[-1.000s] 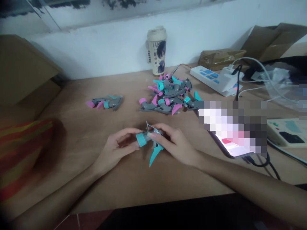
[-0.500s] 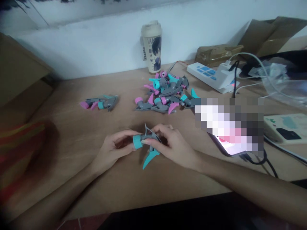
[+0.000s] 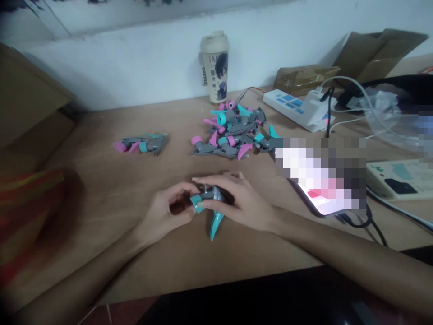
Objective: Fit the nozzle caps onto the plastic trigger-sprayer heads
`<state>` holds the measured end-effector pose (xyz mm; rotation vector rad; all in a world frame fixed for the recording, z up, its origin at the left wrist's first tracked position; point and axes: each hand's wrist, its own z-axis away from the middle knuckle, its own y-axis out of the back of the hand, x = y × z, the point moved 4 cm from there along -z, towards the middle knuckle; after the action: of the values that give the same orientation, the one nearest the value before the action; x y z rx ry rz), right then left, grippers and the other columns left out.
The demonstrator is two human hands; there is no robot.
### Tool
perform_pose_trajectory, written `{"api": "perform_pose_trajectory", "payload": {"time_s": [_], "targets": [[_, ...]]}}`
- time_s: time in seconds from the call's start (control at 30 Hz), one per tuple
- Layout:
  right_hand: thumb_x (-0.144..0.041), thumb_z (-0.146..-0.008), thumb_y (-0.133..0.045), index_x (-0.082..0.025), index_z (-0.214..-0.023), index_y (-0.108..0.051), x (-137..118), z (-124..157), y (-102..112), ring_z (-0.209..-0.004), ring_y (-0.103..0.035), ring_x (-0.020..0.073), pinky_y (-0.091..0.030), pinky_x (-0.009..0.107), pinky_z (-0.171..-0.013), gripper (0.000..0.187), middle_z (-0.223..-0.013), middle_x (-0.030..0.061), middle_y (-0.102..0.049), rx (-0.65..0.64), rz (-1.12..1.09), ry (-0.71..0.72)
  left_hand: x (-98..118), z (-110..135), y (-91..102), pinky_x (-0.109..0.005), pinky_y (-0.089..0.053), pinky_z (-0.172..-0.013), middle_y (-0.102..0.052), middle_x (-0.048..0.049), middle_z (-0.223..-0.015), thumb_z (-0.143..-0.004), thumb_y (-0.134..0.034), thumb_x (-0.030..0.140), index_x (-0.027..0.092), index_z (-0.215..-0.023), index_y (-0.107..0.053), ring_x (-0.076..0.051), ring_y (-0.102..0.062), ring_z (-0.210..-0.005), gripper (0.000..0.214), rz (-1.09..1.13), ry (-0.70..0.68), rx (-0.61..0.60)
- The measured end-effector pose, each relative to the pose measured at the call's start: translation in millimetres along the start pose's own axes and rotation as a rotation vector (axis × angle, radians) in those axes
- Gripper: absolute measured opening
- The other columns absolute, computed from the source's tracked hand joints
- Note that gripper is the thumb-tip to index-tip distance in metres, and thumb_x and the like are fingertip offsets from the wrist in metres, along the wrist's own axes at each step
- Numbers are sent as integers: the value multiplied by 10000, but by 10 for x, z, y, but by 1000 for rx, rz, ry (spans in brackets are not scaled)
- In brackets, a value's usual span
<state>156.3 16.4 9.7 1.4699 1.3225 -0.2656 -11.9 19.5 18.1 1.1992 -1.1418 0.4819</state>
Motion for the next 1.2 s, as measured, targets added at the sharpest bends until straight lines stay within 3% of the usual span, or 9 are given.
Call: {"api": "perform_pose_trajectory", "payload": {"time_s": [0.17,0.37,0.57,0.8,0.9,1.0,1.2], "targets": [[-333,-768,-675,-279,-1203,-562,-43,15,-28,-1091,-553,189,-452,346,-939,452,-1135,51,-594,-80,-56,103,17,13,-21,-216,-433,-574,-572,14,-714,-684,-601,172,159,-858,-589,-103,-527,-616,176,-18,-18,-28],[-324,-798,-644,-268,-1138,-610,-23,18,-38,-964,-568,174,-489,337,-836,347,-994,53,-562,-32,74,124,40,14,-50,-207,-401,-548,-532,28,-686,-680,-592,166,158,-830,-588,-102,-499,-607,150,-23,-1,-38],[-343,-765,-678,-233,-1074,-634,-71,4,-12,-955,-566,170,-494,333,-829,330,-1005,63,-541,38,120,175,50,3,-55,-214,-401,-578,-545,22,-708,-688,-596,142,158,-809,-607,-105,-500,-630,123,-64,-4,-54],[-335,-745,-698,-262,-1031,-629,-80,18,12,-1051,-536,205,-488,401,-877,303,-1107,71,-508,88,113,192,17,-7,-62,-250,-443,-659,-599,-25,-808,-784,-581,222,142,-874,-625,-134,-550,-732,128,166,26,-107],[-313,-731,-713,-256,-1011,-628,-72,11,58,-1086,-528,218,-478,421,-899,298,-1138,76,-512,141,96,189,23,13,-36,-244,-470,-689,-606,-21,-853,-793,-605,207,166,-950,-573,-131,-576,-777,165,267,27,0],[-327,-697,-741,-239,-978,-631,-54,0,96,-1052,-557,219,-486,414,-874,315,-1106,78,-549,190,68,169,77,47,13,-224,-481,-667,-571,-19,-860,-787,-628,194,172,-876,-562,-122,-575,-783,113,238,-59,133],[-330,-701,-737,-248,-965,-634,-33,1,102,-1023,-580,220,-497,421,-851,295,-1086,67,-573,203,16,161,174,105,20,-214,-514,-614,-525,-28,-931,-772,-639,157,211,-939,-665,-100,-558,-744,178,12,-236,141]]}}
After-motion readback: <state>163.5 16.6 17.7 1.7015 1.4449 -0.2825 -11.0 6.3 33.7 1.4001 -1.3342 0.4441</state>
